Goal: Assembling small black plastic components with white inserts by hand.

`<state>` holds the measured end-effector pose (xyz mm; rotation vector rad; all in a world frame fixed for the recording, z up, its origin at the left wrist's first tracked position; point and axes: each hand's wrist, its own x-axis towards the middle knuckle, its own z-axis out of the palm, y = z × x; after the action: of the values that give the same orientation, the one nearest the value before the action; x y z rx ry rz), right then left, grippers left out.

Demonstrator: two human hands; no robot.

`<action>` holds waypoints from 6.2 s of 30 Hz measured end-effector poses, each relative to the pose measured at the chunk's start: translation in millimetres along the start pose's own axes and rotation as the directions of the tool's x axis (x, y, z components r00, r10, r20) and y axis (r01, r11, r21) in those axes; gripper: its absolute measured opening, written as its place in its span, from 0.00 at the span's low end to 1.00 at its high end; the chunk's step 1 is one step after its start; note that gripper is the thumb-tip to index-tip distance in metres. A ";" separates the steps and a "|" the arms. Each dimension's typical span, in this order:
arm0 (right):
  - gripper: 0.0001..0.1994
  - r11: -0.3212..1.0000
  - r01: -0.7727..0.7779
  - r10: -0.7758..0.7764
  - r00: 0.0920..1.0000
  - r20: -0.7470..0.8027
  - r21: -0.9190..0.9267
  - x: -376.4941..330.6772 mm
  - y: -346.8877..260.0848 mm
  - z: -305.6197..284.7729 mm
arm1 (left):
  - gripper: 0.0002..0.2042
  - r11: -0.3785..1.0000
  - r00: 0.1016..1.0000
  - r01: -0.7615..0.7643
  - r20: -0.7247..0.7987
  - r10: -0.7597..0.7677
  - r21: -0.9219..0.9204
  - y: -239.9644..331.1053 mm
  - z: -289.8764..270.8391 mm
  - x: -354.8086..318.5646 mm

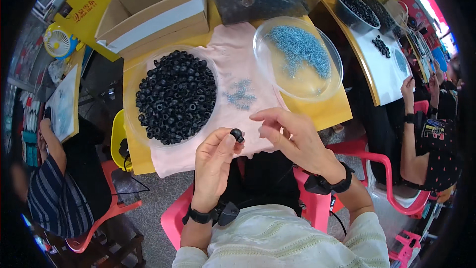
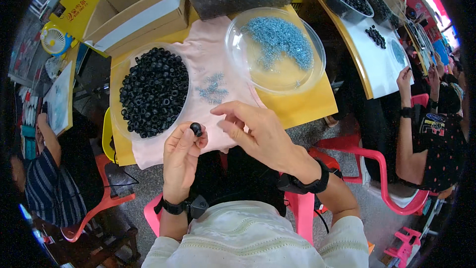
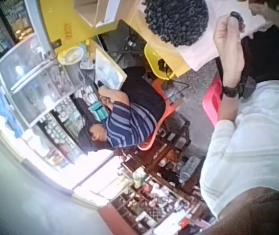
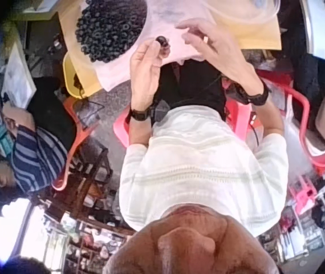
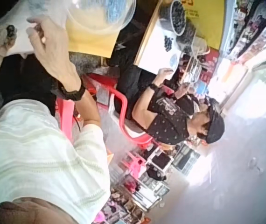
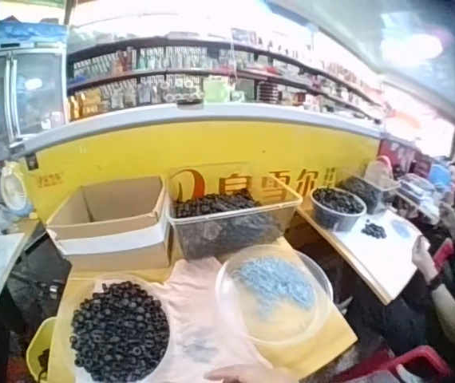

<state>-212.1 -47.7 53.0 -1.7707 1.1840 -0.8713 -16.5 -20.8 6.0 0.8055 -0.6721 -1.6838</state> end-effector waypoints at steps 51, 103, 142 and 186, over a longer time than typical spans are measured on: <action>0.22 0.957 0.238 -0.230 0.971 -0.064 0.167 -1.1 -10.6 -0.2 | 0.07 0.994 1.000 -0.004 0.022 0.007 -0.106 13.2 29.8 4.1; 0.30 0.790 -0.136 -0.195 0.869 0.456 0.598 -19.8 -17.3 2.2 | 0.09 0.759 0.910 -0.366 0.036 0.413 0.538 36.5 45.0 -35.3; 0.09 0.968 -0.043 0.054 0.998 0.035 -0.248 1.9 33.0 -19.9 | 0.14 -0.196 0.874 -0.156 0.228 0.428 0.968 55.6 -36.0 53.7; 0.05 0.905 0.027 -0.084 0.989 -0.118 -0.424 19.3 66.3 9.5 | 0.07 0.002 0.898 -0.319 0.301 0.322 0.948 -27.9 25.5 55.8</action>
<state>-222.8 -78.4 -8.6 -2.1258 1.5039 -0.8196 -62.5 -67.4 -9.7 1.4275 -1.9760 -0.4964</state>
